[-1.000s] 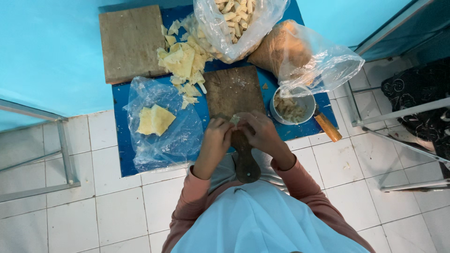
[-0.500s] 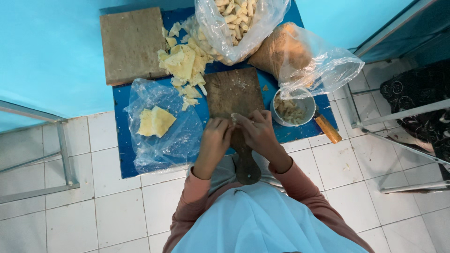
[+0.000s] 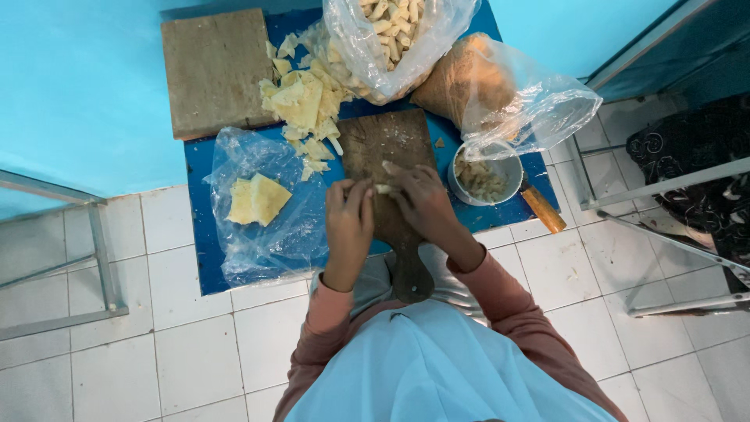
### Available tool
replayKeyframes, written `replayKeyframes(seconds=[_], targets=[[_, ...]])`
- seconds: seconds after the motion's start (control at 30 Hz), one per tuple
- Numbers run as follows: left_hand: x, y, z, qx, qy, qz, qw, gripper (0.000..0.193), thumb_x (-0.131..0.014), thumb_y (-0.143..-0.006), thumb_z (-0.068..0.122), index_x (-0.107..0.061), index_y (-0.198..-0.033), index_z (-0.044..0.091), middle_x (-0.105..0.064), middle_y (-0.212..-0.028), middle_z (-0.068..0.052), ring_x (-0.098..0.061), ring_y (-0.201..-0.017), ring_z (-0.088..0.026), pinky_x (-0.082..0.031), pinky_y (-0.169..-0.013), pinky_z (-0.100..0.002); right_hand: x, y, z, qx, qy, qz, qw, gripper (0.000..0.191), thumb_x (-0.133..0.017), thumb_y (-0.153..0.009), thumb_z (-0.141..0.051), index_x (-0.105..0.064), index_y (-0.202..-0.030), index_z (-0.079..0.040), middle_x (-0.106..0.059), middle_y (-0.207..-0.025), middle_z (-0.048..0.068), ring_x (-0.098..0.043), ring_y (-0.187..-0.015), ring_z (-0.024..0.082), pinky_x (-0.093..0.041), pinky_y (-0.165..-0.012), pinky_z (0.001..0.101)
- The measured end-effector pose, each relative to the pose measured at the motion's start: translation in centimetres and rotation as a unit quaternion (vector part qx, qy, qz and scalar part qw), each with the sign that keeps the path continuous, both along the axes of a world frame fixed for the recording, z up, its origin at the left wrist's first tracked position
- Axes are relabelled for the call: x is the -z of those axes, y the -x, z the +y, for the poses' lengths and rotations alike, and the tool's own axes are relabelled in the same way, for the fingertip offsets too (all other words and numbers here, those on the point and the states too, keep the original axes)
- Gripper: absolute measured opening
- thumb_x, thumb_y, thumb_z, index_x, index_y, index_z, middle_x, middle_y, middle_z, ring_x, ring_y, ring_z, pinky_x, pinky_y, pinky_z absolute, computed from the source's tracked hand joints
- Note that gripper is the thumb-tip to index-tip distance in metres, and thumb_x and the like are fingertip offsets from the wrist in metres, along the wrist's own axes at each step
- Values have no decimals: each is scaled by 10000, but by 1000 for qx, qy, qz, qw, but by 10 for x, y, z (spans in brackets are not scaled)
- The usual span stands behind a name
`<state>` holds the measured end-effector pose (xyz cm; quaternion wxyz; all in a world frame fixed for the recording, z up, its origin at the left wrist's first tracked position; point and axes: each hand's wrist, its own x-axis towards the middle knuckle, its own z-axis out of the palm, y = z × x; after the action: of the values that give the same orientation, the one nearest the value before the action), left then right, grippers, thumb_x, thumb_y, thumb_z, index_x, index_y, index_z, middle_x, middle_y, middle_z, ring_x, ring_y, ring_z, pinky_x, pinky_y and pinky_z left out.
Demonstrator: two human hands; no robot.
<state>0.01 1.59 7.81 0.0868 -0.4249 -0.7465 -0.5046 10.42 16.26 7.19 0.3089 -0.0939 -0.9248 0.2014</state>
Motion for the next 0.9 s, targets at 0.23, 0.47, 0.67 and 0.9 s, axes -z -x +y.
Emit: replayKeyframes(seconds=[0.23, 0.47, 0.67, 0.9], targets=[[-16, -5, -38, -33, -50, 3, 998, 182, -679, -977, 45, -704, -1154, 10, -592, -1090, -153, -592, -1031, -334, -492, -890, -428, -37, -14, 3, 25, 186, 235, 954, 357, -587, -1062, 29, -511, -1407, -21, -601, -1365, 142, -678, -1078, 174, -571, -922, 291], [-21, 5, -81, -118, -59, -2, 991, 164, -656, -991, 30, -711, -1146, 27, -593, -1083, -147, -597, -1034, -316, -488, -890, -413, -131, 47, 60, 113, -127, 255, 952, 636, -767, -1027, 3, -363, -1517, 30, -562, -1393, 250, -607, -1238, 370, -503, -1128, 433], [-18, 23, -117, -233, -121, -28, 964, 150, -594, -1060, 24, -706, -1158, 6, -630, -1084, -135, -634, -920, -247, -494, -786, -347, -86, 109, -42, -190, -13, 119, 975, 502, -760, -994, -103, -512, -1422, -21, -696, -1204, 159, -715, -1051, 320, -584, -880, 421], [-10, 26, -135, -256, -126, -27, 958, 142, -571, -1063, 20, -696, -1126, -7, -651, -1078, -129, -617, -904, -230, -508, -784, -344, -29, 163, -97, -197, -37, -147, 969, 950, -878, -799, -289, -308, -1485, 36, -631, -1117, 325, -623, -988, 501, -550, -742, 518]])
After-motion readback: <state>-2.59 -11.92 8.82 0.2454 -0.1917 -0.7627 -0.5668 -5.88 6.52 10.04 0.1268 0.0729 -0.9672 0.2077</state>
